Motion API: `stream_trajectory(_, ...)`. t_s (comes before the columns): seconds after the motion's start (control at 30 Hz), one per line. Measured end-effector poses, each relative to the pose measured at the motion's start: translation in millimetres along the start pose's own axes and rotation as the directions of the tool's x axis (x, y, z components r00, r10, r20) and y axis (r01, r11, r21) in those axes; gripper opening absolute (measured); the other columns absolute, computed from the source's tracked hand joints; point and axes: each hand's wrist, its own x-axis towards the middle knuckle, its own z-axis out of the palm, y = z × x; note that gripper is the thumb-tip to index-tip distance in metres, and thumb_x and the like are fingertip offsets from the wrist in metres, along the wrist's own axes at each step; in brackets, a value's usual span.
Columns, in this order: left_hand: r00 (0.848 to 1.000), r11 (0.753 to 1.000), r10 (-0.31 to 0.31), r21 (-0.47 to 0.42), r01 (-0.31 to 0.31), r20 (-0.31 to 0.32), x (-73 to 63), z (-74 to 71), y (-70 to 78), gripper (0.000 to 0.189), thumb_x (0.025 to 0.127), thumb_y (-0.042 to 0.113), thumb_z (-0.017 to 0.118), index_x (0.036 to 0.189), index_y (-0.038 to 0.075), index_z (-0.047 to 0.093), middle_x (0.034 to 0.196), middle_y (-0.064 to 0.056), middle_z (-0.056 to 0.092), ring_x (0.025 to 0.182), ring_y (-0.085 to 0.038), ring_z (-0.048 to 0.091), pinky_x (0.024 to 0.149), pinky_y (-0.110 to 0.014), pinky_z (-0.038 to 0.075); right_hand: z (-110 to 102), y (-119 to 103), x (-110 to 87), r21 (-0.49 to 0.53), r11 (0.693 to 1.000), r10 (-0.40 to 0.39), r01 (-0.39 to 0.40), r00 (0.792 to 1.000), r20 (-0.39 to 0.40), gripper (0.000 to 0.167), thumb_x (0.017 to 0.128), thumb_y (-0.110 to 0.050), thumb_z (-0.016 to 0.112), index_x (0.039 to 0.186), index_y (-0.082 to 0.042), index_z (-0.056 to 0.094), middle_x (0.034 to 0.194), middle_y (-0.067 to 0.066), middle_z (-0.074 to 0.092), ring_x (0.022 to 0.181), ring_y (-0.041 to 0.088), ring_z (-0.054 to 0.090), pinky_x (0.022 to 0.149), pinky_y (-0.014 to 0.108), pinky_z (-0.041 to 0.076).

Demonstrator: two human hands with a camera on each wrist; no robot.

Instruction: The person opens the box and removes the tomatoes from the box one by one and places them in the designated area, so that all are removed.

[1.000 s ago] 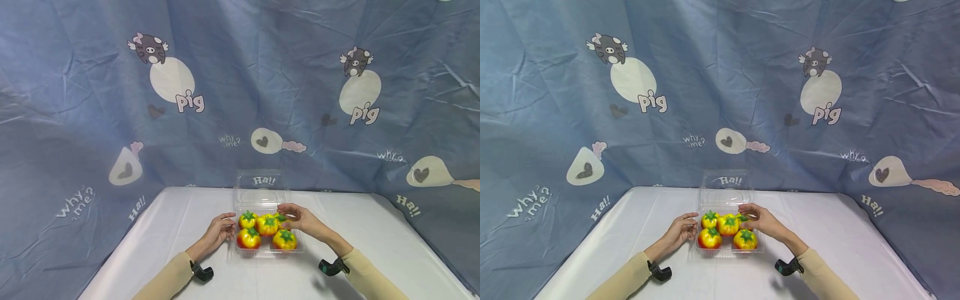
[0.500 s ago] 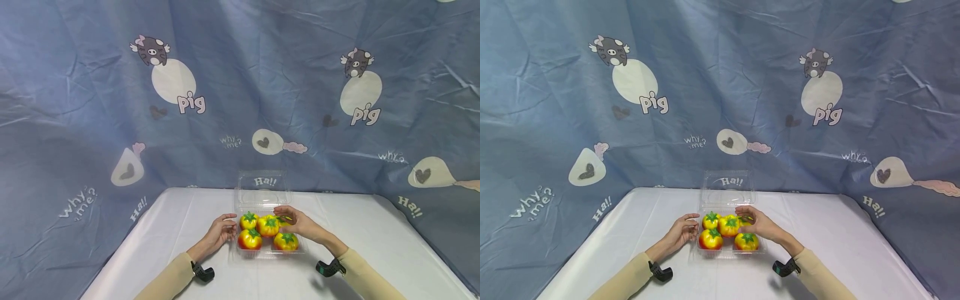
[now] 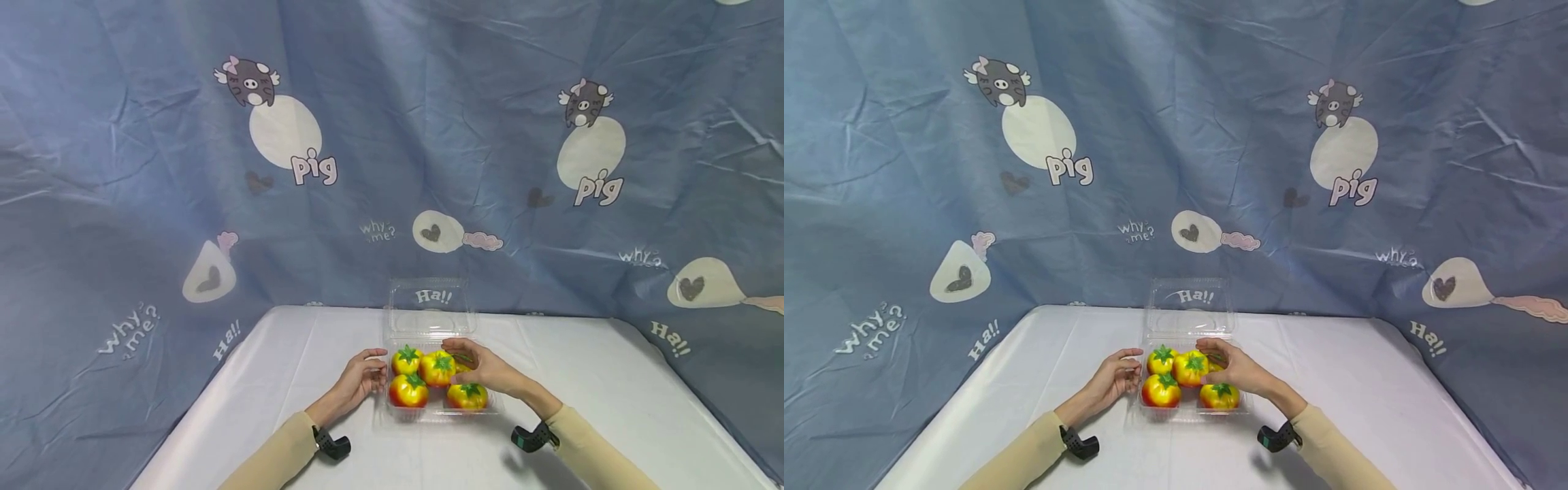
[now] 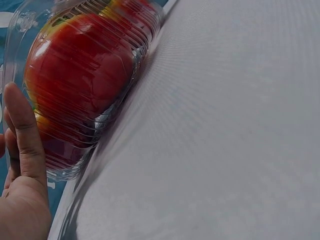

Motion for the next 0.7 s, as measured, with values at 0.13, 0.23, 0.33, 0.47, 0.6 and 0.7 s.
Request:
stream_trajectory(0.13,1.000,1.000,0.006,0.004,-0.006,0.004,0.6,0.1,-0.8,0.044,0.092,0.003,0.046,0.132,-0.010,0.032,0.072,-0.002,0.055,0.056,-0.012,0.052,0.049,-0.023,0.048,-1.8,-0.1,2.4,-0.026,1.000,0.005,-0.005,1.000,0.012,0.073,0.085,-0.014,0.072,0.145,-0.001,0.033,0.149,0.017,0.039,0.140,0.037,0.035,0.115,0.053,0.026)
stream_trajectory(0.23,1.000,1.000,0.002,0.007,-0.002,-0.001,0.8,-0.1,-1.2,0.046,0.092,0.003,0.046,0.133,-0.010,0.031,0.072,-0.002,0.055,0.056,-0.012,0.052,0.049,-0.023,0.048,-2.9,0.6,4.4,-0.047,0.999,0.004,-0.002,1.000,0.030,0.073,0.084,-0.014,0.072,0.144,0.000,0.033,0.148,0.019,0.040,0.139,0.039,0.035,0.114,0.053,0.027)
stream_trajectory(0.33,1.000,1.000,-0.008,0.002,0.008,-0.013,0.9,0.0,-1.4,0.045,0.091,0.002,0.047,0.132,-0.009,0.033,0.072,-0.001,0.055,0.055,-0.012,0.052,0.049,-0.023,0.047,-2.9,2.0,6.5,-0.051,0.999,0.000,0.003,0.999,0.045,0.072,0.084,-0.013,0.072,0.144,0.001,0.034,0.147,0.021,0.040,0.139,0.040,0.035,0.114,0.053,0.027)
stream_trajectory(0.47,1.000,1.000,-0.014,-0.012,0.014,-0.016,1.8,-0.1,-2.1,0.040,0.091,0.001,0.046,0.129,-0.008,0.035,0.070,-0.001,0.056,0.054,-0.012,0.052,0.048,-0.024,0.047,-1.7,3.2,8.5,-0.051,0.999,0.000,0.002,0.999,0.048,0.071,0.084,-0.011,0.072,0.143,0.001,0.035,0.147,0.021,0.040,0.139,0.039,0.035,0.114,0.053,0.029)
stream_trajectory(0.6,1.000,1.000,-0.009,-0.028,0.009,-0.015,2.8,0.3,-2.1,0.038,0.091,0.000,0.046,0.127,-0.008,0.036,0.068,-0.001,0.056,0.052,-0.012,0.052,0.046,-0.024,0.047,0.2,2.2,9.2,-0.051,0.999,-0.004,0.006,0.999,0.039,0.071,0.084,-0.010,0.072,0.144,0.000,0.035,0.148,0.021,0.040,0.139,0.039,0.035,0.114,0.052,0.029)
stream_trajectory(0.7,1.000,1.000,-0.005,-0.026,0.005,-0.015,2.9,0.1,-2.0,0.038,0.091,0.000,0.046,0.127,-0.008,0.035,0.068,-0.001,0.056,0.052,-0.012,0.052,0.046,-0.024,0.047,2.0,0.7,9.1,-0.040,0.999,-0.010,0.011,0.999,0.033,0.071,0.084,-0.008,0.072,0.144,0.001,0.035,0.148,0.022,0.039,0.140,0.040,0.034,0.113,0.052,0.029)
